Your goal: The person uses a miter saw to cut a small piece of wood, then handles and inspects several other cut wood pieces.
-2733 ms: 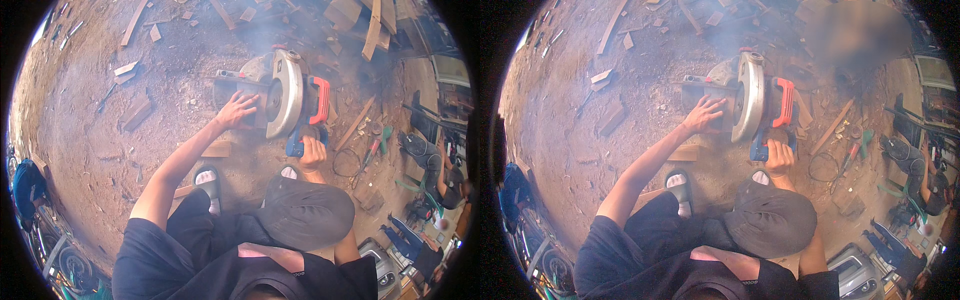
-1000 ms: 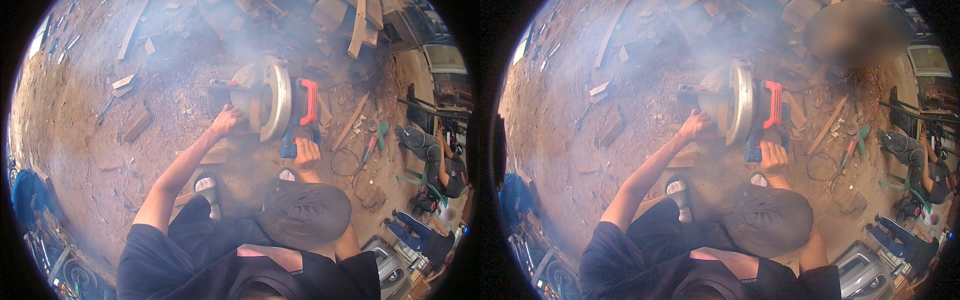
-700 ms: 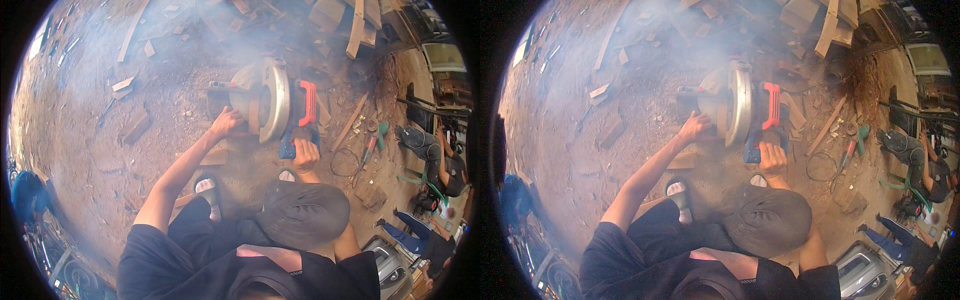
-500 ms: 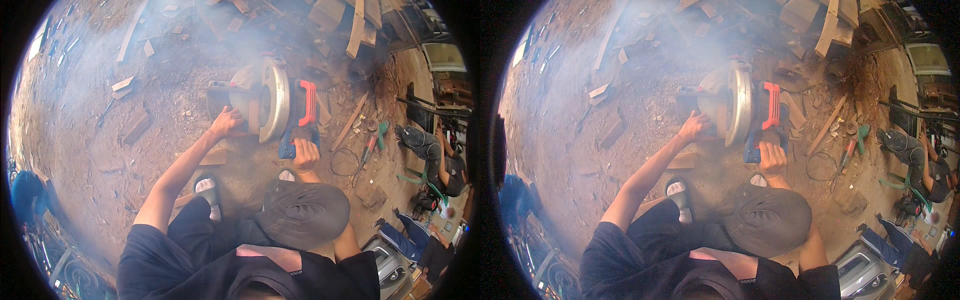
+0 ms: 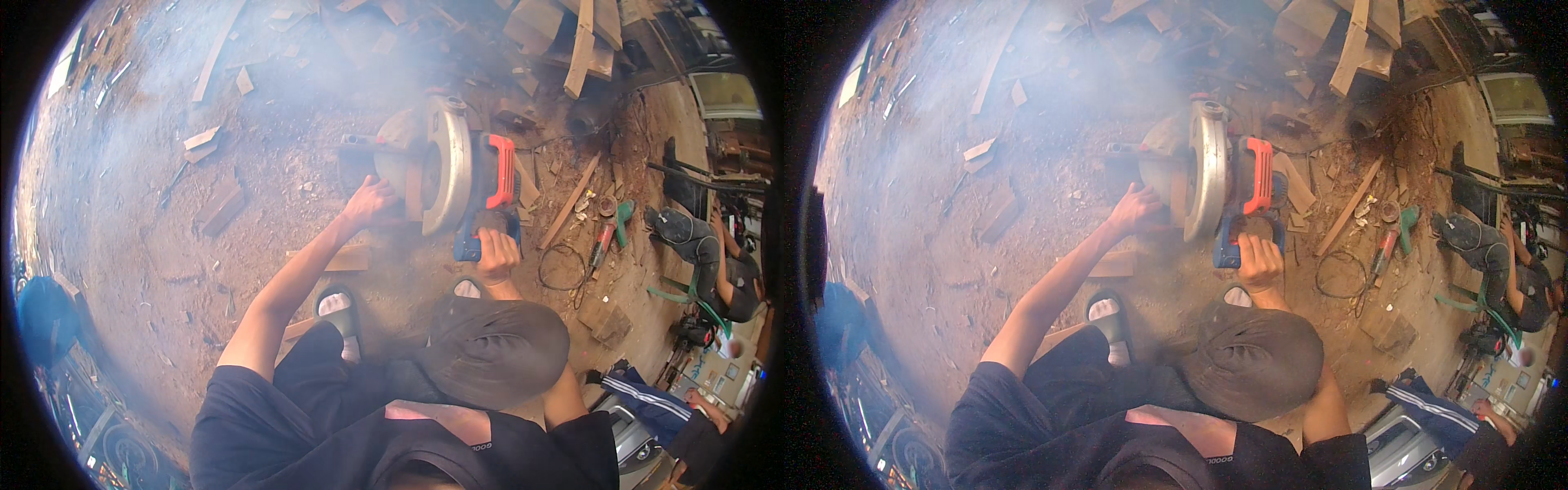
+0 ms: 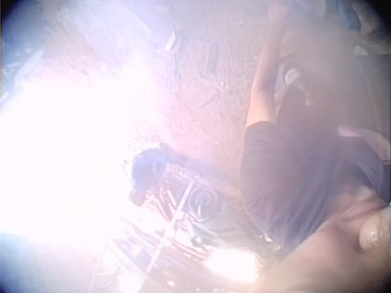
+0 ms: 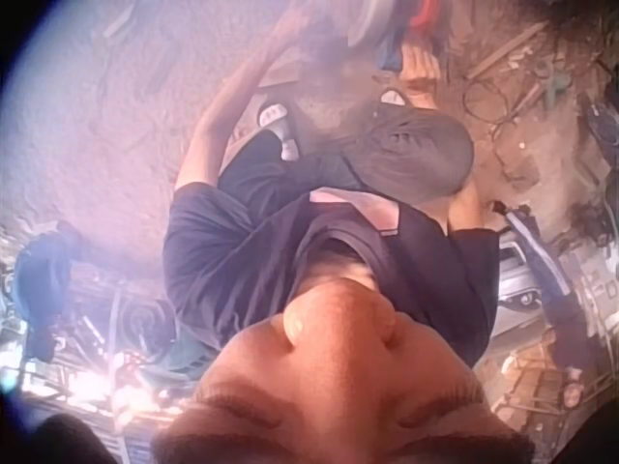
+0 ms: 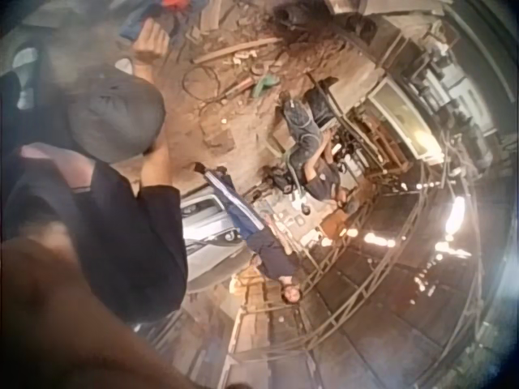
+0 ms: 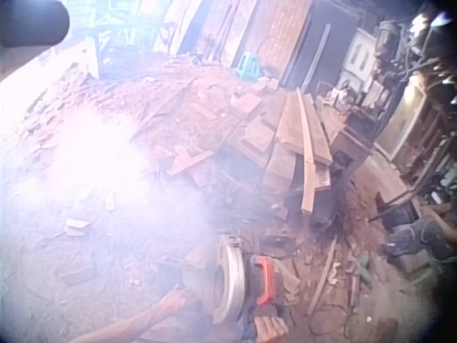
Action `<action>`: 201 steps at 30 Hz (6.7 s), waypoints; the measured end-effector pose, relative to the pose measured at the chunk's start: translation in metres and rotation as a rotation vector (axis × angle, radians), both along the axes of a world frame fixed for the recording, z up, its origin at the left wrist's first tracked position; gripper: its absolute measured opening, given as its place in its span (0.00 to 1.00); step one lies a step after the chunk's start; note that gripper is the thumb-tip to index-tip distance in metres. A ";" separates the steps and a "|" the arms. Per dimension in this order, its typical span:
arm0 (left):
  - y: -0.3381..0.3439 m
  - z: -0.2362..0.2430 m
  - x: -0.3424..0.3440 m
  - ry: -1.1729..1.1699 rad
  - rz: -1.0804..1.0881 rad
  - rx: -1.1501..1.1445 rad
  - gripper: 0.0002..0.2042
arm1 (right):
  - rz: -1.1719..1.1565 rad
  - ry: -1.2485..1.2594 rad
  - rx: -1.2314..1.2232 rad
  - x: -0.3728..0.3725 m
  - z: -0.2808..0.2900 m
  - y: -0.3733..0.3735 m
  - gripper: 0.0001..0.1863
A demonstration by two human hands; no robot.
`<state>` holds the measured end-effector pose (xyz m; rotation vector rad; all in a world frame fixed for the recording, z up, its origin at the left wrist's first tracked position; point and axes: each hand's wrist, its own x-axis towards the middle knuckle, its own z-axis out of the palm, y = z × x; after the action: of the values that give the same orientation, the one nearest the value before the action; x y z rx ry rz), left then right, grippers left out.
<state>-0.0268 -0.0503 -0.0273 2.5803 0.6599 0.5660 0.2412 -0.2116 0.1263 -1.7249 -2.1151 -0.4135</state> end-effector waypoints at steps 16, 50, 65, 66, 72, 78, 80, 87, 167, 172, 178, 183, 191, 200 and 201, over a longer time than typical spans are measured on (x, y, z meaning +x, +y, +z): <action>-0.001 0.003 -0.003 -0.021 0.004 -0.009 0.24 | -0.002 0.009 0.009 -0.005 -0.003 0.002 0.11; 0.001 0.002 0.003 -0.091 -0.013 0.069 0.24 | -0.012 0.017 0.025 -0.003 -0.006 -0.001 0.11; 0.001 0.002 0.002 -0.047 -0.018 0.069 0.24 | -0.017 0.018 -0.020 -0.002 -0.008 -0.004 0.11; 0.001 0.001 -0.003 -0.033 -0.016 0.061 0.24 | -0.016 0.029 -0.008 -0.005 -0.012 -0.004 0.11; 0.001 0.003 0.006 -0.002 -0.033 0.016 0.23 | -0.029 0.005 -0.003 0.002 -0.010 -0.007 0.11; 0.000 -0.002 0.001 -0.037 -0.012 0.029 0.23 | -0.014 0.004 -0.021 -0.001 -0.012 -0.006 0.11; -0.001 -0.002 0.001 -0.014 -0.011 0.016 0.23 | -0.015 0.007 -0.004 -0.001 -0.012 -0.005 0.11; 0.001 -0.003 0.005 -0.011 -0.033 0.013 0.24 | -0.014 -0.001 0.003 0.003 -0.013 -0.007 0.13; -0.050 0.011 0.013 0.141 0.389 -0.928 0.15 | -0.026 0.021 -0.065 -0.009 0.030 0.012 0.16; -0.062 0.016 0.010 0.219 0.358 -0.914 0.16 | -0.068 0.118 -0.058 0.004 0.114 0.052 0.27; -0.068 0.041 0.003 0.180 0.272 -0.981 0.16 | 0.010 0.224 -0.057 0.013 0.157 0.098 0.25; -0.078 0.054 -0.006 0.243 0.165 -0.926 0.14 | 0.059 0.159 0.020 0.024 0.144 0.095 0.29; -0.104 0.085 0.004 0.337 -0.097 -0.985 0.13 | 0.005 0.109 0.069 0.020 0.144 0.086 0.31; -0.105 0.044 0.013 0.254 -0.306 -0.829 0.11 | -0.038 0.337 0.380 0.040 0.129 0.009 0.16; -0.103 0.045 0.015 0.262 -0.341 -0.830 0.12 | -0.113 0.466 0.322 0.044 0.112 -0.008 0.14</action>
<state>-0.0118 -0.1529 0.0174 1.9074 0.3929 -0.1517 0.2848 -0.2195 0.2387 -1.5713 -1.5377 -0.3218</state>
